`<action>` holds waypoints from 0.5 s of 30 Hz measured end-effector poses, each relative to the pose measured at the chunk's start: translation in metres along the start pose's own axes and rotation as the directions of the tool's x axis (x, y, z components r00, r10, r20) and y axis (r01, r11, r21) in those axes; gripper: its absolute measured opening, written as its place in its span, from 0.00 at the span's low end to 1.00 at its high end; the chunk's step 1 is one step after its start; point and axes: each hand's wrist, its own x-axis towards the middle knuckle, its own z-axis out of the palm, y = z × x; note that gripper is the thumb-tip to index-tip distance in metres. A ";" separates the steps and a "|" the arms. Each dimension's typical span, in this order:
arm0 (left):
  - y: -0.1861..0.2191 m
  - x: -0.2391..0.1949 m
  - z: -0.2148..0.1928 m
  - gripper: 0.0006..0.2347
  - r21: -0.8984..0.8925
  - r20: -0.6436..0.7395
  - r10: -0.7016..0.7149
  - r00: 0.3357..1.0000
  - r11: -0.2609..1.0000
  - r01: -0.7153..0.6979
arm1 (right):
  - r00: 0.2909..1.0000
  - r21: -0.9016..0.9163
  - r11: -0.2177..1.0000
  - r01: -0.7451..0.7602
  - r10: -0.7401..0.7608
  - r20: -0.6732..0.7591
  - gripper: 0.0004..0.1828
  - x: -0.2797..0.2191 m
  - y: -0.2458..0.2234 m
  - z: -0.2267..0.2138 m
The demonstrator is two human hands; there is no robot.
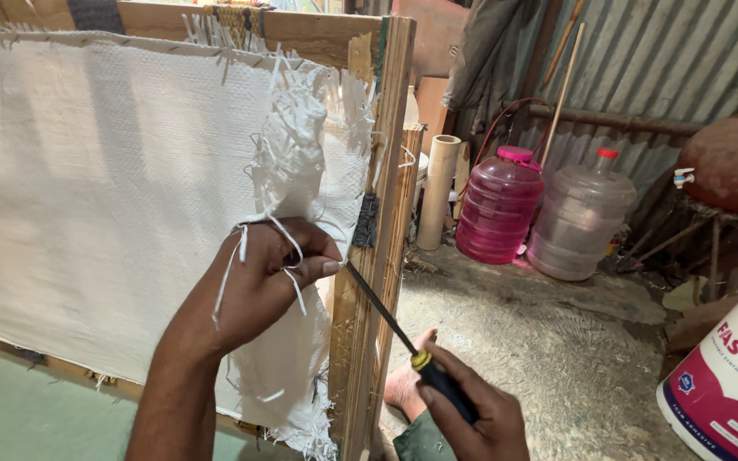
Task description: The person uses a screwdriver to pry and peel a white woven fabric off a wooden frame. They work along the edge, lifting the fabric and scraping away adhesive residue from the frame.
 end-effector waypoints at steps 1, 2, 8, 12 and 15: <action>-0.002 -0.001 0.000 0.08 -0.071 0.001 -0.031 1.000 0.997 0.031 | 0.952 -0.150 0.943 0.296 -0.304 -0.038 0.29 0.003 0.001 -0.001; -0.006 -0.001 -0.001 0.08 -0.141 0.006 -0.062 0.998 0.988 0.062 | 0.813 -0.302 0.781 0.547 -0.581 -0.031 0.28 0.006 0.005 -0.001; -0.037 0.002 -0.004 0.06 -0.191 -0.055 0.135 0.989 0.971 -0.144 | 0.668 -0.399 0.631 0.665 -0.742 -0.062 0.27 0.038 0.033 0.015; -0.038 0.003 -0.002 0.05 -0.352 -0.069 0.137 0.988 0.923 -0.152 | 0.897 -0.536 0.785 0.311 -0.429 -0.109 0.11 0.083 0.016 0.019; -0.032 -0.002 -0.007 0.05 -0.189 -0.156 0.234 0.960 0.947 -0.261 | 0.884 -0.431 0.855 0.290 -0.411 -0.222 0.10 0.108 0.004 0.006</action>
